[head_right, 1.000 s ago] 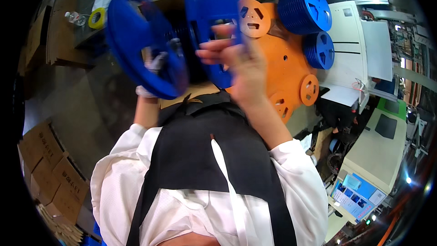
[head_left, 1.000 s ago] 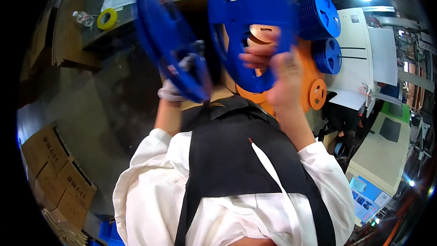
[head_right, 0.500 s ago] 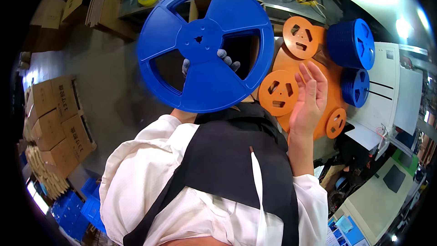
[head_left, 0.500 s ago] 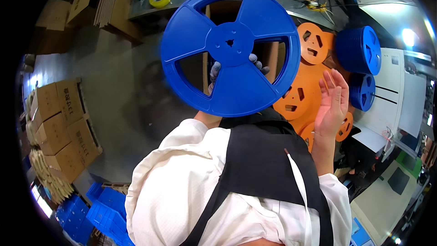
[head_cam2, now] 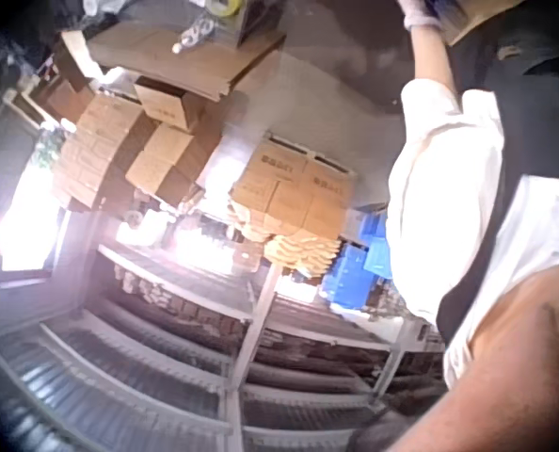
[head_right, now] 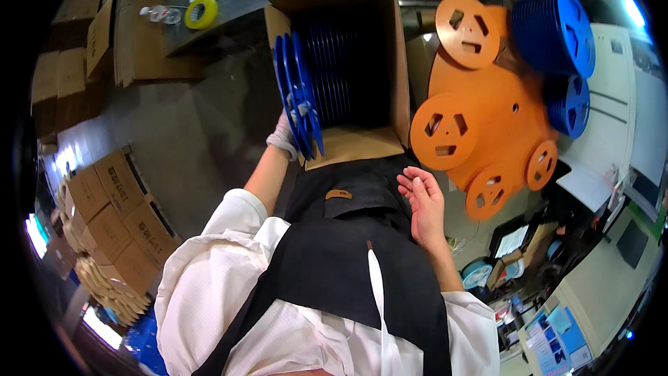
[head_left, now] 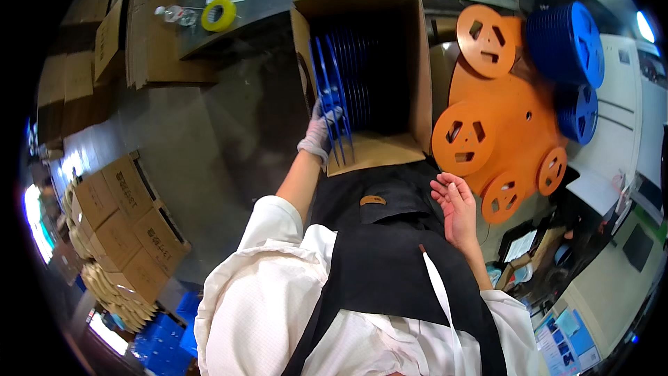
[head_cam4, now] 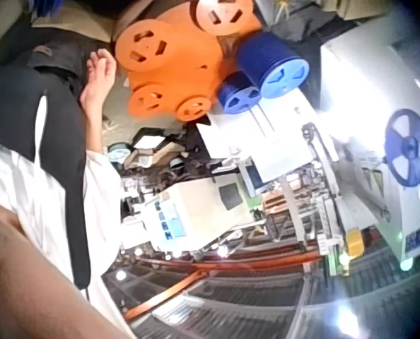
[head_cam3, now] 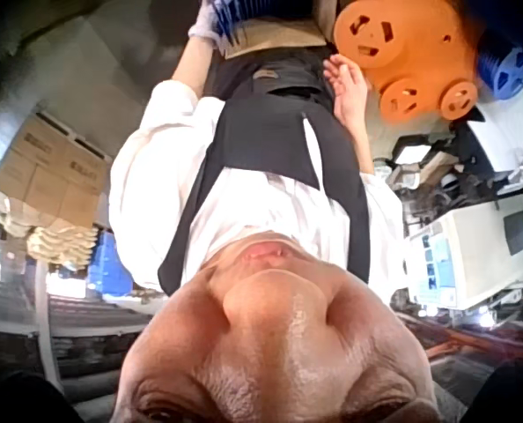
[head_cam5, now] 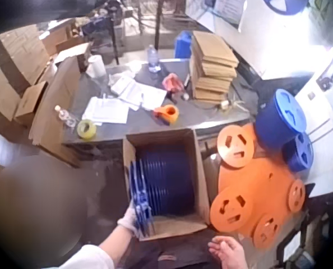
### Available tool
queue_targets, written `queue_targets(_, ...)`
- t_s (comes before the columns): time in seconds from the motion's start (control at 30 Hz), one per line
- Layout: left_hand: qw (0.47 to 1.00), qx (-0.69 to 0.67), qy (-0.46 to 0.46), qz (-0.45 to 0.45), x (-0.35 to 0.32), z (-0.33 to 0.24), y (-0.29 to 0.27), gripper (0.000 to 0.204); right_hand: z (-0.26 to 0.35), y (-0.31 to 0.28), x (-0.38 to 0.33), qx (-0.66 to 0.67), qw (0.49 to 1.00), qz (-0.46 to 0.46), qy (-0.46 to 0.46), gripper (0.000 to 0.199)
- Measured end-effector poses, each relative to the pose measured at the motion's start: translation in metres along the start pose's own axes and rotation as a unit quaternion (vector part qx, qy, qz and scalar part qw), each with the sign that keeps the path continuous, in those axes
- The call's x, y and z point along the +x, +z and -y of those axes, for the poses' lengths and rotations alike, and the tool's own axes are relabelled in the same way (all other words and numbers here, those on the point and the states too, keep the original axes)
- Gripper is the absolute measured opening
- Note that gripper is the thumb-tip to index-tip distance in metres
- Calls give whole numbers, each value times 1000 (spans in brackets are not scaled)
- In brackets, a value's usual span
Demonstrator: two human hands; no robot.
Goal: The person packs blue plastic spools into a cardboard box. They pick up the spools from a stack on a table, inspect them briefly, and place them vertically into the box. The person continues this process, filling the box with spools until it is full.
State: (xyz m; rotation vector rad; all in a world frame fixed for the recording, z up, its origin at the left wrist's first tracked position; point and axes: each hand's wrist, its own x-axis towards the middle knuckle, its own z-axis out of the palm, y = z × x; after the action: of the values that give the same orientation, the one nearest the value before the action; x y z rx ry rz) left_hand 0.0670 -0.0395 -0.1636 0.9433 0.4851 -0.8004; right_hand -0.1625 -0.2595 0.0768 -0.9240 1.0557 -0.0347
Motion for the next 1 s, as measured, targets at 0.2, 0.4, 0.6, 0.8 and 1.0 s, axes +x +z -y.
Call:
queue_targets(0.2, 994, -16, -95, -54, 65, -20, -21, 52, -27, -4, 3, 24, 996, -66, 60, 27)
queue_targets(0.4, 988, 1, -136, -72, 133, -42, -35, 46, -37, -17, 3, 24, 990, -115, 83, 28)
queue_targets(0.6, 983, -59, -153, -78, 161, -31, -30, 44, -47, -21, 6, 39, 987, -130, 85, 29)
queue_targets(0.8, 971, -157, -162, -76, 159, -19, -46, 42, -50, -18, 8, 28, 989, -109, 92, 29)
queue_targets(1.0, 974, -20, -90, -205, 71, 34, -66, 42, -43, -14, 9, 25, 994, -83, 72, 28)
